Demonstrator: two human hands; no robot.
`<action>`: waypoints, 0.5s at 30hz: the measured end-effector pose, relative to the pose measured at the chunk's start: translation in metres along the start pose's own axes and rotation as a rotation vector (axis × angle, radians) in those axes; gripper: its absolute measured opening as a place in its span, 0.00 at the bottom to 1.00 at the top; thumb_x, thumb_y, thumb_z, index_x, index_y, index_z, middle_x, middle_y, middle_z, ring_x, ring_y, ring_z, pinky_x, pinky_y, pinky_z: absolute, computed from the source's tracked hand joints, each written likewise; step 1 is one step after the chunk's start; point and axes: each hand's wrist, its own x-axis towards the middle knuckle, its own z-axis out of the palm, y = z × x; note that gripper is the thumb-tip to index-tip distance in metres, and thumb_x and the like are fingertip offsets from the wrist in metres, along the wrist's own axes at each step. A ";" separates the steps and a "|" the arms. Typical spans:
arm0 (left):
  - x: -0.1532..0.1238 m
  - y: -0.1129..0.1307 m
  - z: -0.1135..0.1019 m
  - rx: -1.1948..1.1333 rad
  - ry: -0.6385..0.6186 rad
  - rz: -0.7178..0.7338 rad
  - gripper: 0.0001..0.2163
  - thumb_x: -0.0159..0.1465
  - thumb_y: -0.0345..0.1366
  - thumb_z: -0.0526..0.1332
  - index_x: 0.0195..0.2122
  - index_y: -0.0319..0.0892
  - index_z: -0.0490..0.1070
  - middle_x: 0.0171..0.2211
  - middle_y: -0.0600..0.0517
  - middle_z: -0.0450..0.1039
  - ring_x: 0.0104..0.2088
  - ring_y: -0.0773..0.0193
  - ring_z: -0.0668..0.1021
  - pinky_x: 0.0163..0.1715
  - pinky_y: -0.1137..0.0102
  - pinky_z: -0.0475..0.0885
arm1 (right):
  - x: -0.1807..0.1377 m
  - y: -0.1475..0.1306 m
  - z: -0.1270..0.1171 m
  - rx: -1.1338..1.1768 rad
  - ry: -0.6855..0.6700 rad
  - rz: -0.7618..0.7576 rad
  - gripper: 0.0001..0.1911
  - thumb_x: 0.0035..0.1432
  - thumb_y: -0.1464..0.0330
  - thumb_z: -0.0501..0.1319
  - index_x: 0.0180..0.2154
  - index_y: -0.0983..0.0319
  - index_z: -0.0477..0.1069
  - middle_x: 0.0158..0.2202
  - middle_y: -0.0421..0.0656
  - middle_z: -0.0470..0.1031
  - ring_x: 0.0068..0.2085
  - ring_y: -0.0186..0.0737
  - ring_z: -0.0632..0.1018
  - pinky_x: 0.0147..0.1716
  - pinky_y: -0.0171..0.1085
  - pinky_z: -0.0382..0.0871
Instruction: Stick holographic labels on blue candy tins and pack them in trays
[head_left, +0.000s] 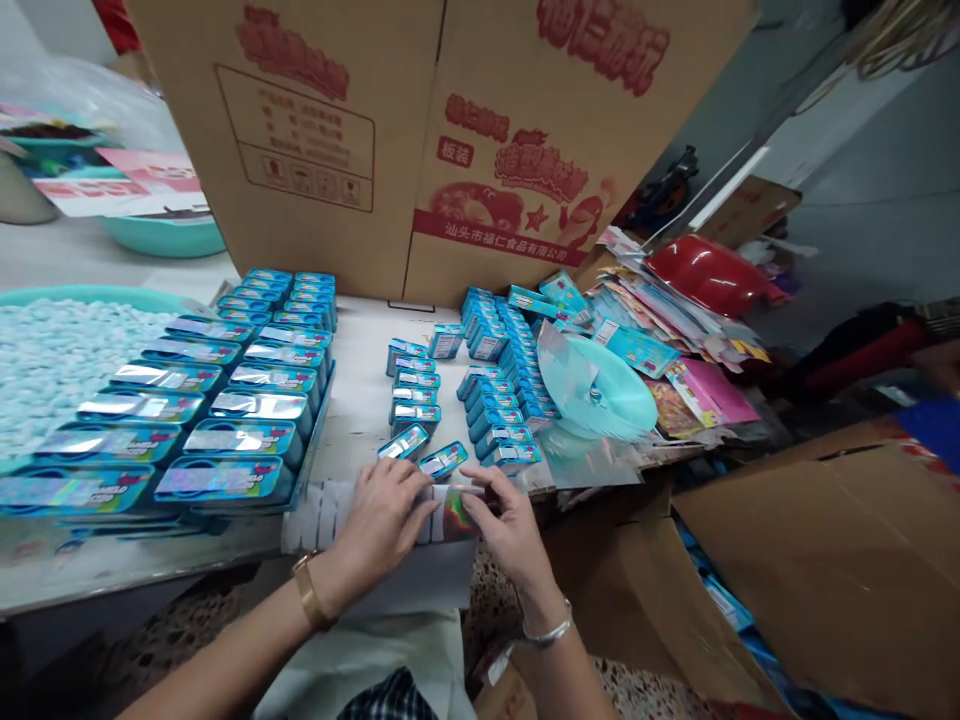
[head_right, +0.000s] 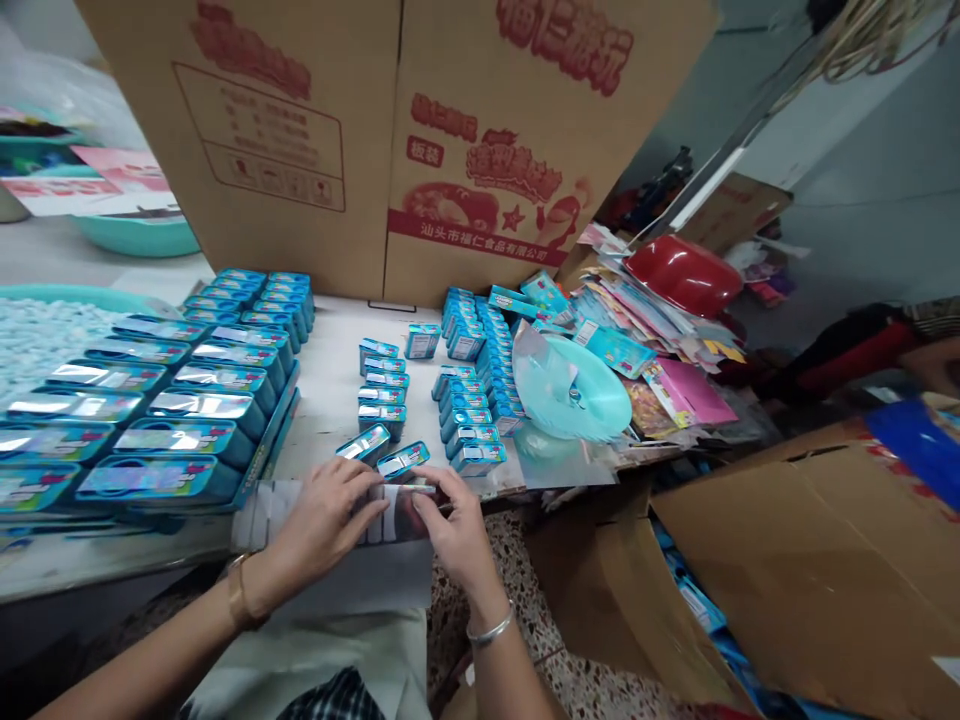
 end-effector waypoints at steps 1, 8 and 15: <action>0.000 0.003 0.001 -0.058 -0.019 0.013 0.09 0.70 0.38 0.54 0.43 0.44 0.74 0.40 0.48 0.75 0.44 0.54 0.74 0.44 0.61 0.66 | -0.001 -0.004 -0.002 -0.040 -0.021 -0.046 0.14 0.64 0.68 0.60 0.51 0.54 0.75 0.41 0.42 0.74 0.41 0.39 0.75 0.43 0.38 0.72; 0.010 0.019 0.002 -0.386 -0.046 0.017 0.13 0.70 0.35 0.52 0.33 0.41 0.74 0.30 0.52 0.74 0.32 0.64 0.75 0.34 0.70 0.65 | -0.001 -0.029 -0.019 -0.748 -0.034 -0.525 0.17 0.66 0.73 0.55 0.53 0.58 0.74 0.48 0.51 0.74 0.47 0.48 0.72 0.45 0.46 0.71; 0.016 0.026 0.001 -0.448 -0.037 0.013 0.13 0.68 0.34 0.52 0.30 0.41 0.73 0.28 0.52 0.74 0.30 0.65 0.74 0.33 0.71 0.65 | -0.003 -0.039 -0.030 -0.844 -0.027 -0.709 0.18 0.65 0.75 0.55 0.53 0.59 0.73 0.41 0.48 0.79 0.41 0.44 0.75 0.41 0.42 0.73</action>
